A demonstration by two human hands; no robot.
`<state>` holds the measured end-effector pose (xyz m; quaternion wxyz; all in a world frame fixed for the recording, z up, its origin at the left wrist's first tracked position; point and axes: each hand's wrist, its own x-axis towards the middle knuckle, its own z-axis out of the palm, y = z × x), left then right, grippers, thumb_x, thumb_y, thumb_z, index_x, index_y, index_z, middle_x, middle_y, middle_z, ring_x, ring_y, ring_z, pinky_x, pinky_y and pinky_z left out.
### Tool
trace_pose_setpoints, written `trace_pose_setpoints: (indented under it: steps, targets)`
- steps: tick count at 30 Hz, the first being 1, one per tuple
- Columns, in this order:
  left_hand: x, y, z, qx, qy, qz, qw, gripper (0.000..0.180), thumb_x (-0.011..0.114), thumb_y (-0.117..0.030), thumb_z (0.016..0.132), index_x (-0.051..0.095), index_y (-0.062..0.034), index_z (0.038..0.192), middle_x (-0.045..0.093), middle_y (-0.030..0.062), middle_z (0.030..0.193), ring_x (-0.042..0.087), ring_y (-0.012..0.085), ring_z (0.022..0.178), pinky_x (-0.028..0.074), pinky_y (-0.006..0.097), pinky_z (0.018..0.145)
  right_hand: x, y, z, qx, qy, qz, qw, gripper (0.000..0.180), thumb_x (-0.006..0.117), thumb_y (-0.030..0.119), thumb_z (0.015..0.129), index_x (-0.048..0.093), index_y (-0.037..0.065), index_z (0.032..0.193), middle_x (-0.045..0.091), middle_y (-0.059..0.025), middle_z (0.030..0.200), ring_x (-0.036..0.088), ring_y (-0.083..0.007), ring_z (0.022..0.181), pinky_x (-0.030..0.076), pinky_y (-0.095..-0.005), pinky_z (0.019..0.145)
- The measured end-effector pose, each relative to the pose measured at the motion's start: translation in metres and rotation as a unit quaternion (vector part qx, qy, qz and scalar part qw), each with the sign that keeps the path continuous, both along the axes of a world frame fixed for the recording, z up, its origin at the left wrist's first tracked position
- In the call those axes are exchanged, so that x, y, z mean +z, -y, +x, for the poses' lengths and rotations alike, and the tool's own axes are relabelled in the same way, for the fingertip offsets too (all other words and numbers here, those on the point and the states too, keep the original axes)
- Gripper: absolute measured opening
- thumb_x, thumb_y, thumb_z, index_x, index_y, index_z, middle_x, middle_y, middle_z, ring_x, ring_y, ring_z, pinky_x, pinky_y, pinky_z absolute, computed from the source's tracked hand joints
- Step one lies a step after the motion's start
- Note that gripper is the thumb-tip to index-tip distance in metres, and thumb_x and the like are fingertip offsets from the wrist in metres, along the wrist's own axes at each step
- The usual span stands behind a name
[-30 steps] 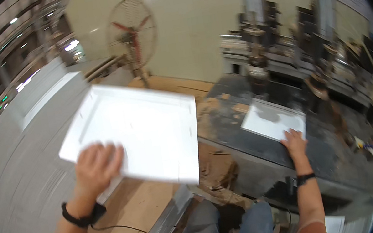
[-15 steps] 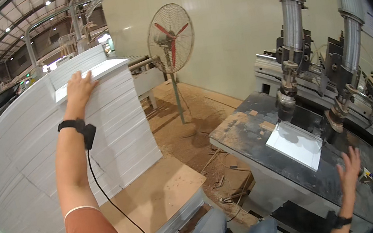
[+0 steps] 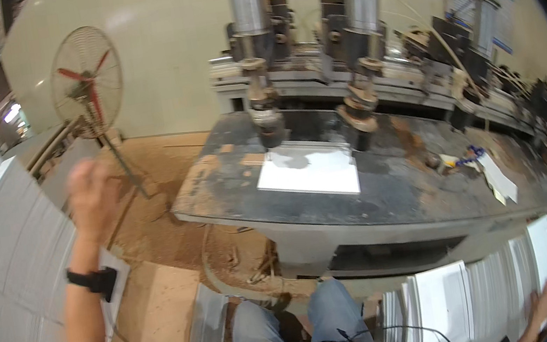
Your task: Moving and stacking white furniture panels from a machine table to a large stack in a workshop.
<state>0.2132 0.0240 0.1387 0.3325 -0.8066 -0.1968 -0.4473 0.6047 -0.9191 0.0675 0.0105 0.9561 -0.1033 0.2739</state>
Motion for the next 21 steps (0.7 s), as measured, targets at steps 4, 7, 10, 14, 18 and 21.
trace_pose_setpoints:
  steps: [4, 7, 10, 14, 18, 21]
  targets:
    - [-0.106, 0.056, 0.201, -0.26, -0.101, -0.143, 0.95, 0.039, 0.078, -0.018, 0.073, 0.068, -0.007, 0.109, 0.06, 0.0121, 0.112, 0.055, 0.0332, 0.113, 0.044, 0.047, 0.099, -0.029, -0.046, -0.002, 0.058, 0.03, -0.025, 0.998, 0.048, 0.049, -0.008, 0.084, 0.06, 0.002, 0.13, 0.064, -0.0181, 0.128, 0.06, -0.0338, 0.12, 0.046, -0.0404, 0.103]
    - [-0.172, 0.105, 0.31, -0.259, -0.173, -0.273, 0.91, 0.053, 0.069, -0.043, 0.085, 0.065, -0.0064, 0.123, 0.058, 0.0151, 0.128, 0.045, 0.0348, 0.131, 0.036, 0.053, 0.109, -0.025, -0.14, -0.016, 0.232, 0.12, -0.086, 0.961, 0.042, 0.05, -0.005, 0.086, 0.065, 0.005, 0.124, 0.067, -0.0157, 0.122, 0.062, -0.0332, 0.117, 0.045, -0.0439, 0.103]
    - [-0.216, 0.144, 0.352, -0.19, -0.143, -0.338, 0.911, 0.063, 0.065, -0.053, 0.086, 0.06, -0.0075, 0.129, 0.056, 0.0152, 0.129, 0.044, 0.035, 0.131, 0.032, 0.058, 0.11, -0.005, -0.237, -0.01, 0.342, 0.114, -0.097, 0.928, 0.043, 0.05, -0.005, 0.084, 0.066, 0.011, 0.121, 0.069, -0.0106, 0.121, 0.063, -0.0308, 0.115, 0.046, -0.0487, 0.102]
    - [-0.237, 0.165, 0.318, -0.269, -0.122, -0.365, 0.883, 0.065, 0.066, -0.056, 0.085, 0.059, -0.0076, 0.128, 0.056, 0.0148, 0.119, 0.048, 0.0351, 0.12, 0.031, 0.059, 0.109, -0.015, -0.355, 0.022, 0.556, 0.072, 0.02, 0.828, 0.046, 0.056, -0.007, 0.079, 0.066, 0.015, 0.119, 0.07, -0.0073, 0.118, 0.065, -0.0314, 0.113, 0.048, -0.0499, 0.1]
    - [-0.234, 0.168, 0.214, -0.322, -0.099, -0.288, 0.896, 0.036, 0.064, -0.005, 0.073, 0.067, -0.0106, 0.108, 0.055, 0.0071, 0.092, 0.056, 0.0271, 0.09, 0.048, 0.037, 0.077, -0.067, -0.467, 0.05, 0.621, 0.052, 0.027, 0.781, 0.04, 0.057, -0.001, 0.081, 0.067, 0.014, 0.116, 0.071, -0.0057, 0.117, 0.064, -0.0316, 0.114, 0.047, -0.0516, 0.101]
    - [-0.203, 0.164, 0.12, -0.292, -0.187, -0.234, 0.908, 0.043, 0.061, -0.005, 0.075, 0.067, -0.0136, 0.117, 0.056, 0.0059, 0.091, 0.056, 0.0242, 0.088, 0.048, 0.035, 0.077, -0.105, -0.538, 0.06, 0.599, 0.006, -0.016, 0.8, 0.033, 0.06, 0.018, 0.09, 0.065, 0.018, 0.123, 0.065, -0.0052, 0.129, 0.056, -0.0349, 0.125, 0.041, -0.0641, 0.102]
